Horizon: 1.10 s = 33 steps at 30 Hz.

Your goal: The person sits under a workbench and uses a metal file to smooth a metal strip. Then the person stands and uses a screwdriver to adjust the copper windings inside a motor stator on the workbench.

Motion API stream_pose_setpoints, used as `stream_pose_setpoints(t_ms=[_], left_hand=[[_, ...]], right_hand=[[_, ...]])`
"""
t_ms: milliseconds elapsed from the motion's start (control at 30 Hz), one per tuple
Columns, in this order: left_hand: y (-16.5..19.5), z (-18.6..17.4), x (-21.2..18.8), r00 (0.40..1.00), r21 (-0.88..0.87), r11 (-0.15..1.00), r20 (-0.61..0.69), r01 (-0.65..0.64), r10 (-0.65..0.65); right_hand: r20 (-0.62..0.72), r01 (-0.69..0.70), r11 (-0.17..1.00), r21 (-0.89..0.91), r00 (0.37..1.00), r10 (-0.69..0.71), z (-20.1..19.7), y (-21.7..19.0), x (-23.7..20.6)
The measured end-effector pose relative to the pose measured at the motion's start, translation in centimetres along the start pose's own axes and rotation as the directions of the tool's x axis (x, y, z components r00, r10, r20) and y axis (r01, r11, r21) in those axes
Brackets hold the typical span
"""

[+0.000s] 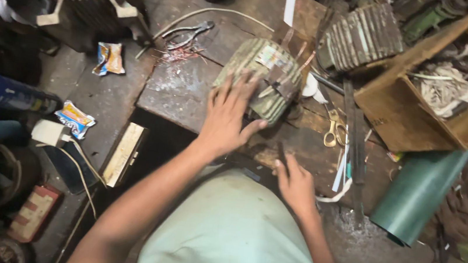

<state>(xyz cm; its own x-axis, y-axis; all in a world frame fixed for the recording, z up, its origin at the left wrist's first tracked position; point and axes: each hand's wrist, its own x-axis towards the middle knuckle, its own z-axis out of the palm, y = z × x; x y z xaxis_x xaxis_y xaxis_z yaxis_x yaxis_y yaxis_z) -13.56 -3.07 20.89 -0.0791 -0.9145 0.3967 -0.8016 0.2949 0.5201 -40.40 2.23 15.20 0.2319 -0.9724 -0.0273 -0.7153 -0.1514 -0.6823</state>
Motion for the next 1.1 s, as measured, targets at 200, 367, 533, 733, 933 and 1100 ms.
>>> stream_pose_setpoints(t_ms=[200, 367, 533, 733, 933, 1100], left_hand=[[-10.4, -0.8, -0.1, 0.994, -0.204, 0.974, 0.031, -0.095, 0.103], [-15.1, -0.1, 0.3, 0.969, -0.032, 0.973, -0.095, 0.227, -0.229], [-19.2, 1.1, 5.9, 0.971, 0.089, 0.967, -0.024, 0.239, -0.238], [-23.8, 3.0, 11.2, 0.934, 0.206, 0.95, 0.224, 0.235, -0.279], [-24.4, 4.1, 7.5, 0.993, 0.387, 0.921, 0.085, 0.039, -0.078], [-20.8, 1.0, 7.3, 0.988, 0.164, 0.975, 0.008, 0.151, -0.155]], right_hand=[[-0.144, -0.204, 0.969, -0.138, 0.972, 0.185, 1.5, 2.4, 0.4], [-0.257, -0.209, 0.958, -0.194, 0.954, 0.156, 3.7, 4.1, 1.3], [-0.298, -0.207, 0.94, -0.27, 0.947, 0.123, 6.2, 4.9, 2.5], [-0.387, -0.274, 0.912, -0.306, 0.911, 0.144, 6.7, 4.5, 3.9], [-0.462, -0.276, 0.738, -0.616, 0.885, -0.054, 4.5, 2.6, 5.6], [-0.359, -0.087, 0.995, 0.051, 0.928, 0.1, 3.6, -0.4, 7.7]])
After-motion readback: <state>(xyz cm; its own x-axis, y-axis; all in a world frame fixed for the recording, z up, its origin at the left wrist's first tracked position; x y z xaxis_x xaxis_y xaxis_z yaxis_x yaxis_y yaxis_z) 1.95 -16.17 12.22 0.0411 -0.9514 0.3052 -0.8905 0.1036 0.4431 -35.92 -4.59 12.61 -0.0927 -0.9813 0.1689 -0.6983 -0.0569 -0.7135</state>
